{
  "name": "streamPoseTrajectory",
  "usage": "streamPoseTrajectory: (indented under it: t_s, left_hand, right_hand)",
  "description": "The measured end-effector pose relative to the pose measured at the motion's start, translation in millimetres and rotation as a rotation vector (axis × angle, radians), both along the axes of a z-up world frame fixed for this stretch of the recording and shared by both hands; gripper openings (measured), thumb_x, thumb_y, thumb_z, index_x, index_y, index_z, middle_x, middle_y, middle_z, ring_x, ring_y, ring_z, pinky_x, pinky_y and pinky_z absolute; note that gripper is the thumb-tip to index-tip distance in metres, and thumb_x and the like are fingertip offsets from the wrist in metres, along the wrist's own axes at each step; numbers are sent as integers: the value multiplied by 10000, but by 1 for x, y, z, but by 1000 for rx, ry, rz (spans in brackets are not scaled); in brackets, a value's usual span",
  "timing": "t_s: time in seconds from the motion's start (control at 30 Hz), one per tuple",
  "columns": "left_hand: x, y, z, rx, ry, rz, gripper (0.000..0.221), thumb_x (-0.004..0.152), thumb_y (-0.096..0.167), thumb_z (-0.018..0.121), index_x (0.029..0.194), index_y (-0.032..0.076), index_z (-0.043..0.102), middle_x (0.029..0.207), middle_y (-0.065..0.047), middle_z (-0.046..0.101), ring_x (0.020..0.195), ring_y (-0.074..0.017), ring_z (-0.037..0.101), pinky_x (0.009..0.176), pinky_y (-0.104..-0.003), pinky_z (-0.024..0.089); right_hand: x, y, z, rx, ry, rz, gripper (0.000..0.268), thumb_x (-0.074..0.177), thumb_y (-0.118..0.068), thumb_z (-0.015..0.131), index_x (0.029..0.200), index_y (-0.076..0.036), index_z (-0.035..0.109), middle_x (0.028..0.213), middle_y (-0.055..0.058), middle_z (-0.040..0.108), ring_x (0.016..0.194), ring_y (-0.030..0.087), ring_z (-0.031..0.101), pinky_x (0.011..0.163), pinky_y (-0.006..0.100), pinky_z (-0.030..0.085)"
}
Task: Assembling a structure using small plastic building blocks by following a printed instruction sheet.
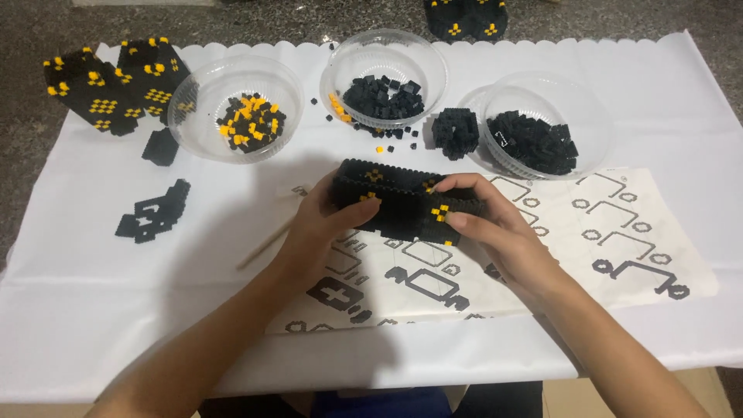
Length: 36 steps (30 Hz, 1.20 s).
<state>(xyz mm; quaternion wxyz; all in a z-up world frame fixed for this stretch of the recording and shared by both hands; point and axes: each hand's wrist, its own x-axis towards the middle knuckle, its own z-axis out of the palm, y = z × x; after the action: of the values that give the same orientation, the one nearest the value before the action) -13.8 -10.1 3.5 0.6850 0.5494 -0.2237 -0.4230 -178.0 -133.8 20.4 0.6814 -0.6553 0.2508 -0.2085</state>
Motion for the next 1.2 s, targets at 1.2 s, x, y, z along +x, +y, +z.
streamPoseTrajectory:
  t_s: [1.2]
  left_hand:
    - [23,25,9,-45,-348,-433,923,654,192,820,1410,122,296,1330,-211,430,1295,-407,345,1058,-548,311]
  right_hand:
    - [-8,-20,-29,-194,-155,84,563,560,67,692,1114,21,602,1238,234,550,1210,376,472,980,525,415]
